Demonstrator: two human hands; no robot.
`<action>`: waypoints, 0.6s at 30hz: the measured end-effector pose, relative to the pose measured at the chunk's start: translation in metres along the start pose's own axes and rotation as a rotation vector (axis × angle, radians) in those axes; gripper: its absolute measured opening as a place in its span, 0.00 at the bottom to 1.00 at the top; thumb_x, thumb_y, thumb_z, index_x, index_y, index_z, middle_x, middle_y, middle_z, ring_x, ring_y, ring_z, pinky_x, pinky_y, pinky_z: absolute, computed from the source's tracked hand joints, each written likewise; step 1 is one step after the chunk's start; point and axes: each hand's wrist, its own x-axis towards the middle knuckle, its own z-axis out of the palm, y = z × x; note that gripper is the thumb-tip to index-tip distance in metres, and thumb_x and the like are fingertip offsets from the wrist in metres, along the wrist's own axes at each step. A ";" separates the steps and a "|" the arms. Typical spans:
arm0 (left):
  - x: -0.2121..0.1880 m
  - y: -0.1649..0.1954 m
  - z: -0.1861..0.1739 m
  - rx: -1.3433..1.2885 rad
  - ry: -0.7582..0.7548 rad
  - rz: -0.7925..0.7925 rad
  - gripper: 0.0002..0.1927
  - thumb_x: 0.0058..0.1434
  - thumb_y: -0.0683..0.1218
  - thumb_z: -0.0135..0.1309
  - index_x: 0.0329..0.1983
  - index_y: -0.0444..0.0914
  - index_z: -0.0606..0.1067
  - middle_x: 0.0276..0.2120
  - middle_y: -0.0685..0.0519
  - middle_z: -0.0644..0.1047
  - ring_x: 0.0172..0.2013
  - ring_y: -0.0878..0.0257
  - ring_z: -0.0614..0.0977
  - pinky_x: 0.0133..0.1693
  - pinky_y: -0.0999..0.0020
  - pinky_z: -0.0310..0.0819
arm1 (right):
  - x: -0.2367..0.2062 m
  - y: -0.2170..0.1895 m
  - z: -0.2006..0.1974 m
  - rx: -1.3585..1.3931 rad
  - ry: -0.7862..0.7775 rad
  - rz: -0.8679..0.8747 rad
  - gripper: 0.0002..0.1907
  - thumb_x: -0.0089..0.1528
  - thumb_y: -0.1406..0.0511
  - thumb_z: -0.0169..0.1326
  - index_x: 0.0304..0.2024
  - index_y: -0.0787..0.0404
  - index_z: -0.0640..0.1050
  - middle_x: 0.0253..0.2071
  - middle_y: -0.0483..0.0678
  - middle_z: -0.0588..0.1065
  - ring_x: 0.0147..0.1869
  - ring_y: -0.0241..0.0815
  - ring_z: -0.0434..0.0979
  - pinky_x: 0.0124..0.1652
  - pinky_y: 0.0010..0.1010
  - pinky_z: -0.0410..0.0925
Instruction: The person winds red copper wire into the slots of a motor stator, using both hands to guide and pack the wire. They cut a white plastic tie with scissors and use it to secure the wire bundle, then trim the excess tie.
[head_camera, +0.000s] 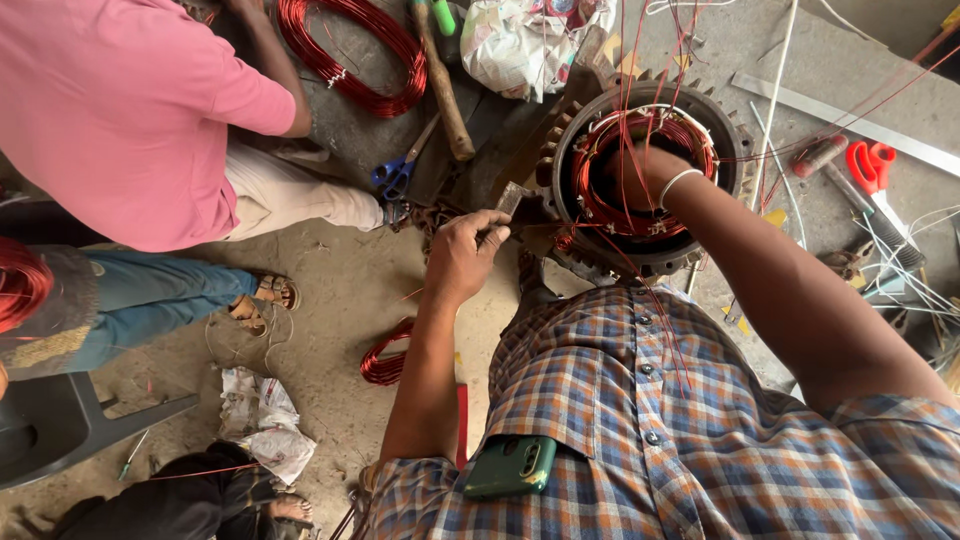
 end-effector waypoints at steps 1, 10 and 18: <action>0.000 -0.001 0.001 -0.008 -0.011 -0.020 0.12 0.64 0.49 0.59 0.48 0.40 0.80 0.41 0.48 0.84 0.42 0.52 0.85 0.43 0.58 0.78 | -0.002 -0.002 -0.006 -0.007 0.011 -0.022 0.11 0.61 0.63 0.52 0.40 0.58 0.83 0.40 0.57 0.82 0.42 0.57 0.83 0.42 0.43 0.76; 0.007 0.022 0.008 0.035 0.052 0.133 0.13 0.63 0.47 0.60 0.49 0.39 0.81 0.47 0.47 0.83 0.49 0.50 0.84 0.51 0.59 0.77 | -0.045 0.001 -0.022 0.212 0.342 -0.062 0.12 0.61 0.57 0.59 0.40 0.58 0.83 0.37 0.58 0.80 0.43 0.62 0.81 0.45 0.47 0.73; -0.004 0.052 0.048 0.210 -0.011 0.513 0.25 0.62 0.56 0.62 0.60 0.41 0.78 0.50 0.47 0.81 0.50 0.51 0.82 0.52 0.57 0.76 | -0.161 0.020 -0.008 0.515 0.608 -0.131 0.13 0.64 0.63 0.56 0.50 0.58 0.82 0.39 0.51 0.82 0.40 0.50 0.83 0.43 0.38 0.75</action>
